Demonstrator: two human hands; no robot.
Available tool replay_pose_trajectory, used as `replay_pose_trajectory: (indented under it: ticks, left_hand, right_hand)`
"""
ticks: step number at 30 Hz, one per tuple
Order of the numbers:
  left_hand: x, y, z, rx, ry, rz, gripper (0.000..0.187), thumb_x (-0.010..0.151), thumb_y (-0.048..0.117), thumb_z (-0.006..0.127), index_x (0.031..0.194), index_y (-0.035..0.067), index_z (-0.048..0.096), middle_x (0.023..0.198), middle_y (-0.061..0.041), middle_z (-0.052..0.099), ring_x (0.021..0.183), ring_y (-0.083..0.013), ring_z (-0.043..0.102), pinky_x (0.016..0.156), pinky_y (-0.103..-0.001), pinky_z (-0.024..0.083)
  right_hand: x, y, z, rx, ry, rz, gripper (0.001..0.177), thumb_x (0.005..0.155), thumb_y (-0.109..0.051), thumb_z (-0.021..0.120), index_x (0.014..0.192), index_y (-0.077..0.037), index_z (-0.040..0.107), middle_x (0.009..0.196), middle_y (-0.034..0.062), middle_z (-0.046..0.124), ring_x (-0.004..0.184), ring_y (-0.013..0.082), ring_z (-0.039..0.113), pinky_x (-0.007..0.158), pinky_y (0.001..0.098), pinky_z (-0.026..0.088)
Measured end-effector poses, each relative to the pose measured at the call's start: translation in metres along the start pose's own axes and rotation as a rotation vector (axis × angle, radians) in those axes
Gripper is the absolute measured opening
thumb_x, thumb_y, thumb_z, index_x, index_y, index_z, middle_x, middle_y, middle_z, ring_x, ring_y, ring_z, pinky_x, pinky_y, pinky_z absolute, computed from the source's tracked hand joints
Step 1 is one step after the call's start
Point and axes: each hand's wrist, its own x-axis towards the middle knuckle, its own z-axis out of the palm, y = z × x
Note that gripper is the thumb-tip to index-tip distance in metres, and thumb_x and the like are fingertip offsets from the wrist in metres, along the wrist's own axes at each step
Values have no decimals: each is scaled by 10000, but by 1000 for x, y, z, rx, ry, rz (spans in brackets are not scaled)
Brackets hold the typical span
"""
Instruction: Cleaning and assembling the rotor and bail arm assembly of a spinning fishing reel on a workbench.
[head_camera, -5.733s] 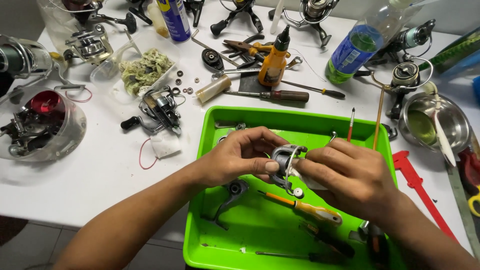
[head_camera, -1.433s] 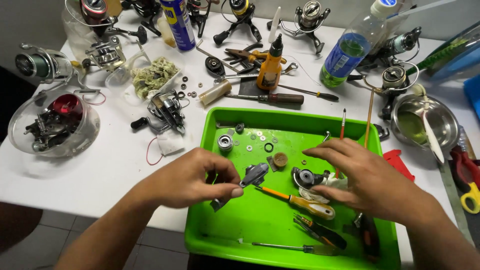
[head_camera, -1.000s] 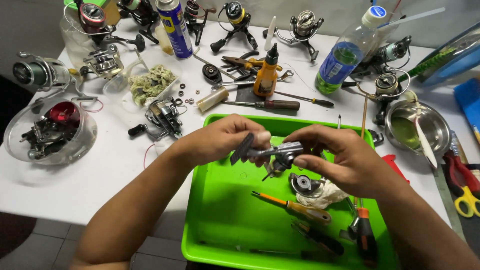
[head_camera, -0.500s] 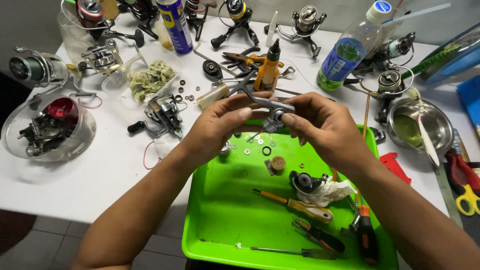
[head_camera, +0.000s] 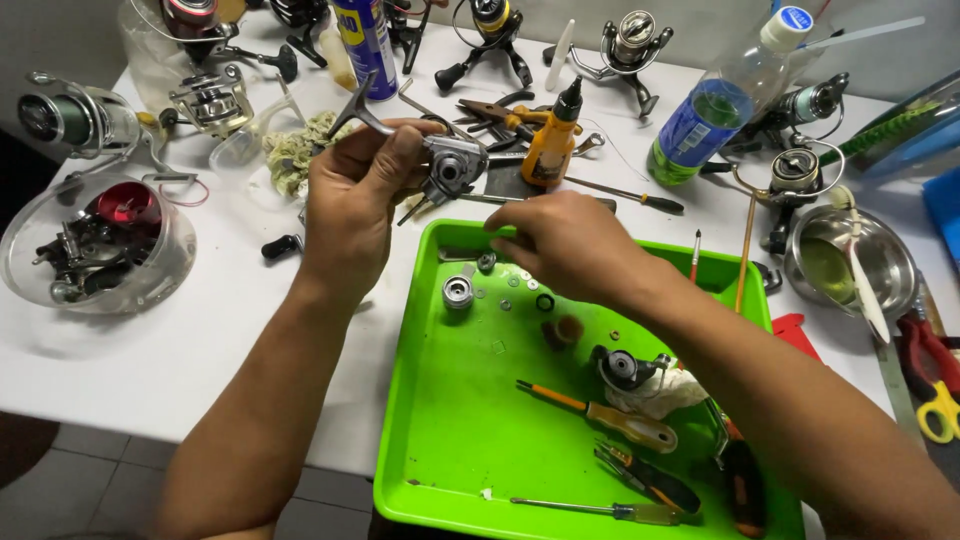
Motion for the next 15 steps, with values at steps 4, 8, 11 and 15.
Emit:
replay_pose_trajectory:
  ticks: [4, 8, 11, 15]
  left_hand:
    - [2, -4, 6, 126, 75, -20, 210, 1020, 206, 662, 1134, 48, 739, 977, -68, 777, 858, -77, 759, 846, -243, 662]
    - [0, 1, 11, 121, 74, -30, 217, 990, 228, 698, 1109, 54, 752, 1014, -91, 782, 933, -87, 737, 860, -240, 635]
    - [-1, -2, 11, 155, 66, -26, 215, 984, 245, 708, 1093, 67, 762, 1015, -67, 779, 951, -67, 714, 858, -235, 621]
    - [-3, -2, 14, 151, 58, -18, 218, 974, 240, 723, 1088, 60, 767, 1022, -71, 777, 955, -78, 718, 859, -266, 636]
  right_hand:
    - [26, -9, 37, -198, -2, -81, 99, 864, -242, 731, 909, -155, 737, 702, 114, 724, 671, 398, 720, 613, 529, 588]
    - [46, -5, 77, -299, 20, -83, 166, 813, -243, 680, 692, -145, 736, 572, 94, 662, 552, 382, 686, 507, 497, 566]
    - [50, -1, 87, -349, 82, -161, 213, 799, -222, 652, 613, -126, 689, 513, 108, 609, 506, 394, 660, 464, 507, 549]
    - [53, 7, 94, -414, 106, -255, 273, 860, -218, 656, 606, -120, 681, 514, 118, 613, 485, 386, 663, 457, 492, 551]
